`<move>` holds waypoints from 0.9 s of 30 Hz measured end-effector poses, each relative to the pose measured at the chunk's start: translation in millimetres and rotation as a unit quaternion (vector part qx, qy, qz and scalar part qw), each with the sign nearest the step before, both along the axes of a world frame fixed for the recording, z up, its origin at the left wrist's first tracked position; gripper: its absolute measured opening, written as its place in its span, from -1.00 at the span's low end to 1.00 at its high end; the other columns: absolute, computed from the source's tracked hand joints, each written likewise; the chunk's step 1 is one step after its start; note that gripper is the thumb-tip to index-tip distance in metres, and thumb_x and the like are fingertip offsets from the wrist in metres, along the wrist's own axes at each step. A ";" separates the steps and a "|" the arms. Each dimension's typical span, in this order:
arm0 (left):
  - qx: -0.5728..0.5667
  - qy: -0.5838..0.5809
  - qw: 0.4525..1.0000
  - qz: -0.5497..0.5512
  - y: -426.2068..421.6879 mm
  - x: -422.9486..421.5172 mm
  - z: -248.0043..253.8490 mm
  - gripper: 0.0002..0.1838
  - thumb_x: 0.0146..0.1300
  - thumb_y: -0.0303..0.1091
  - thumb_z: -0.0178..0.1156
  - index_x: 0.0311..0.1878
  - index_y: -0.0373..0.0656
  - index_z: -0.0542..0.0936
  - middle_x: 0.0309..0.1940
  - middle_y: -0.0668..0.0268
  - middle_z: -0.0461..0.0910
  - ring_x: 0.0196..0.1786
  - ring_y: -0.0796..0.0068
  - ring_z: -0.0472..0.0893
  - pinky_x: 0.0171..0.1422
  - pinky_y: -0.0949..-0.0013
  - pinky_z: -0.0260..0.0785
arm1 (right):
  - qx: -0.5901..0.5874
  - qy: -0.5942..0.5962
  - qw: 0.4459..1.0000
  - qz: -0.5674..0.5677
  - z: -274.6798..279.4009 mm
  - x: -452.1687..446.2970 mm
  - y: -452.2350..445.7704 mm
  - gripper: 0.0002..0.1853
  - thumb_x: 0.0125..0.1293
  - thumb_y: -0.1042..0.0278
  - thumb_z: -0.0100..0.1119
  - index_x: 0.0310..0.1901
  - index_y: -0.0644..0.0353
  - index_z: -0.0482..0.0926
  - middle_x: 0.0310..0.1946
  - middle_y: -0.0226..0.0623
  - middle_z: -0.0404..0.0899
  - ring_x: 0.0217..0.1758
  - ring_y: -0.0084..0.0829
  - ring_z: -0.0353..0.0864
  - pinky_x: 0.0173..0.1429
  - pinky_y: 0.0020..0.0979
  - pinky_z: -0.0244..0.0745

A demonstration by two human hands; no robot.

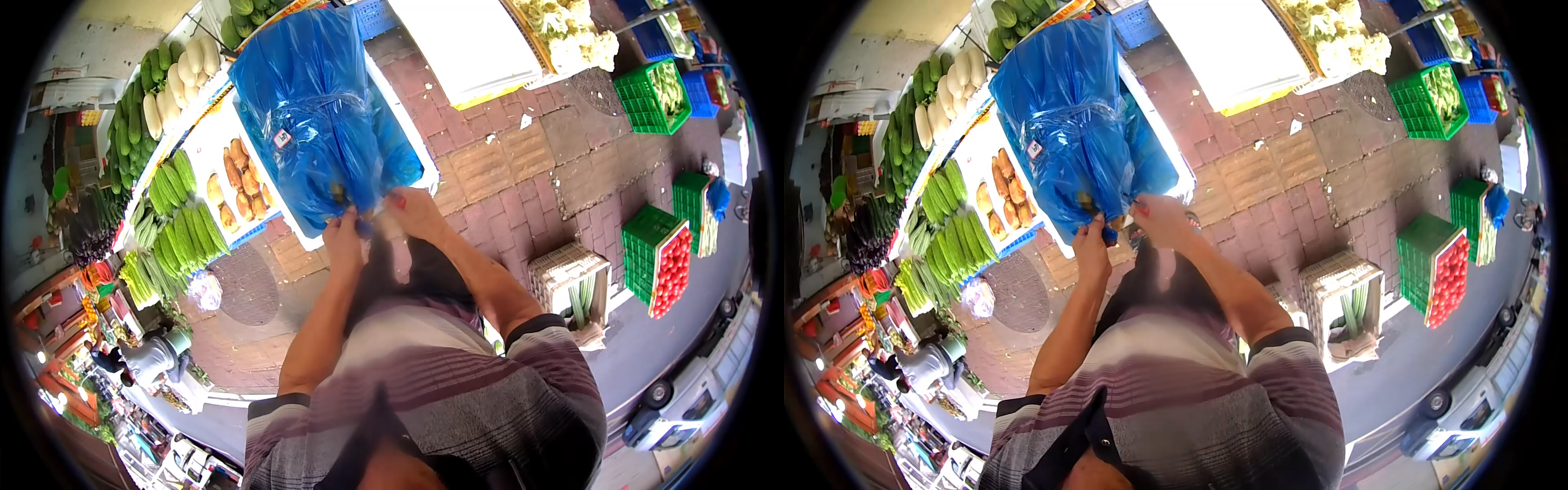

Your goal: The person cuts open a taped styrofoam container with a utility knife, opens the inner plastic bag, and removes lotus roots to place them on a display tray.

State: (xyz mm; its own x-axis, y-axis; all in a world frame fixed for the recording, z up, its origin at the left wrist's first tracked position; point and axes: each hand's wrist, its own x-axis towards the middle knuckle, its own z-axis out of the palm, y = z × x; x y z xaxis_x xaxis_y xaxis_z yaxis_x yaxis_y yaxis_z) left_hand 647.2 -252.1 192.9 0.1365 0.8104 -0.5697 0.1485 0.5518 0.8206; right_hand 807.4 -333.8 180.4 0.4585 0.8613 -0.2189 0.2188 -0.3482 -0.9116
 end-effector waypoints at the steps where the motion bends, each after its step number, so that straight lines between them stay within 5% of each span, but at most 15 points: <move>1: 0.007 0.005 1.000 0.008 -0.5 -1.3 -1.5 -0.78 0.36 -0.23 0.29 -0.34 -0.16 0.59 -0.55 0.43 0.49 -0.55 0.63 0.42 -0.49 0.51 0.26 | 0.022 -0.032 0.999 -0.009 -4.9 3.6 -2.7 -0.72 0.35 0.14 0.21 -0.27 0.24 0.61 -0.42 0.00 0.63 -0.30 0.04 0.65 -0.24 -0.11 0.49; 2: 0.014 0.009 1.000 0.016 -0.3 -4.0 -4.1 -0.78 0.37 -0.24 0.28 -0.34 -0.16 0.59 -0.56 0.43 0.48 -0.55 0.63 0.42 -0.49 0.51 0.25 | 0.049 -0.026 0.998 -0.004 -16.2 11.1 -10.0 -0.76 0.34 0.19 0.20 -0.23 0.22 0.64 -0.42 0.02 0.63 -0.31 0.08 0.64 -0.24 -0.10 0.51; 6: 0.028 0.028 0.999 0.014 4.5 -13.8 -6.1 -0.74 0.36 -0.25 0.26 -0.39 -0.21 0.57 -0.55 0.40 0.48 -0.51 0.61 0.43 -0.43 0.48 0.26 | 0.023 0.044 0.997 -0.061 -27.8 38.4 -28.5 -0.77 0.35 0.31 0.22 -0.34 0.33 0.59 -0.61 -0.30 0.50 -0.53 -0.56 0.52 -0.40 -0.39 0.43; 8: 0.037 0.033 0.999 0.008 5.1 -18.3 -8.4 -0.72 0.36 -0.24 0.26 -0.42 -0.22 0.56 -0.54 0.40 0.48 -0.50 0.61 0.43 -0.42 0.47 0.25 | 0.009 0.055 0.997 -0.058 -38.3 38.2 -29.9 -0.79 0.33 0.26 0.18 -0.29 0.26 0.61 -0.51 -0.04 0.53 -0.42 -0.09 0.56 -0.32 -0.19 0.46; 10: 0.055 0.030 0.998 0.018 5.3 -11.7 7.1 -0.71 0.36 -0.25 0.26 -0.45 -0.20 0.54 -0.56 0.42 0.47 -0.52 0.63 0.40 -0.44 0.48 0.22 | -0.004 0.043 0.997 -0.057 -41.4 43.5 -30.4 -0.78 0.32 0.23 0.16 -0.26 0.23 0.62 -0.47 0.08 0.56 -0.37 0.14 0.58 -0.29 -0.10 0.48; 18: 0.113 0.034 0.992 0.038 43.9 -24.0 51.6 -0.73 0.33 -0.31 0.27 -0.51 -0.14 0.55 -0.59 0.49 0.44 -0.56 0.70 0.33 -0.47 0.50 0.10 | -0.045 -0.020 0.994 -0.093 -35.2 88.3 -66.8 -0.75 0.30 0.23 0.23 -0.28 0.29 0.64 -0.53 0.04 0.58 -0.43 -0.02 0.64 -0.30 -0.15 0.48; 21: 0.137 0.016 0.990 0.025 64.9 -21.4 79.0 -0.74 0.31 -0.32 0.28 -0.50 -0.14 0.57 -0.59 0.52 0.44 -0.56 0.72 0.31 -0.48 0.52 0.07 | 0.010 0.005 0.994 -0.109 -36.5 76.9 -57.4 -0.77 0.34 0.28 0.27 -0.33 0.31 0.58 -0.61 -0.28 0.42 -0.50 -0.53 0.36 -0.38 -0.34 0.35; 22: 0.146 0.013 0.989 0.014 73.6 -19.1 88.3 -0.74 0.31 -0.32 0.29 -0.51 -0.14 0.57 -0.59 0.51 0.44 -0.57 0.72 0.31 -0.49 0.52 0.07 | -0.005 0.005 0.992 -0.126 -33.7 77.2 -55.1 -0.74 0.29 0.23 0.25 -0.31 0.32 0.62 -0.54 0.08 0.56 -0.44 0.02 0.62 -0.31 -0.15 0.46; 27: 0.129 -0.015 0.991 -0.031 130.5 -10.3 131.2 -0.81 0.32 -0.31 0.26 -0.31 -0.26 0.64 -0.55 0.39 0.53 -0.64 0.61 0.39 -0.57 0.49 0.20 | -0.021 -0.033 0.989 -0.140 -26.4 71.6 -38.8 -0.74 0.30 0.25 0.22 -0.35 0.34 0.59 -0.55 0.09 0.55 -0.44 0.03 0.61 -0.31 -0.13 0.47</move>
State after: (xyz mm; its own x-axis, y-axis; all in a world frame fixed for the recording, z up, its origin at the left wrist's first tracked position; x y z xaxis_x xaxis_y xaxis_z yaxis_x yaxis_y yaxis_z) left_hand 636.9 -121.6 324.1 0.2033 0.9185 -0.3391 0.1490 0.3133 0.9379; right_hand 878.9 -372.6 154.0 0.6930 0.6885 -0.2138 0.1667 -0.4416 -0.8816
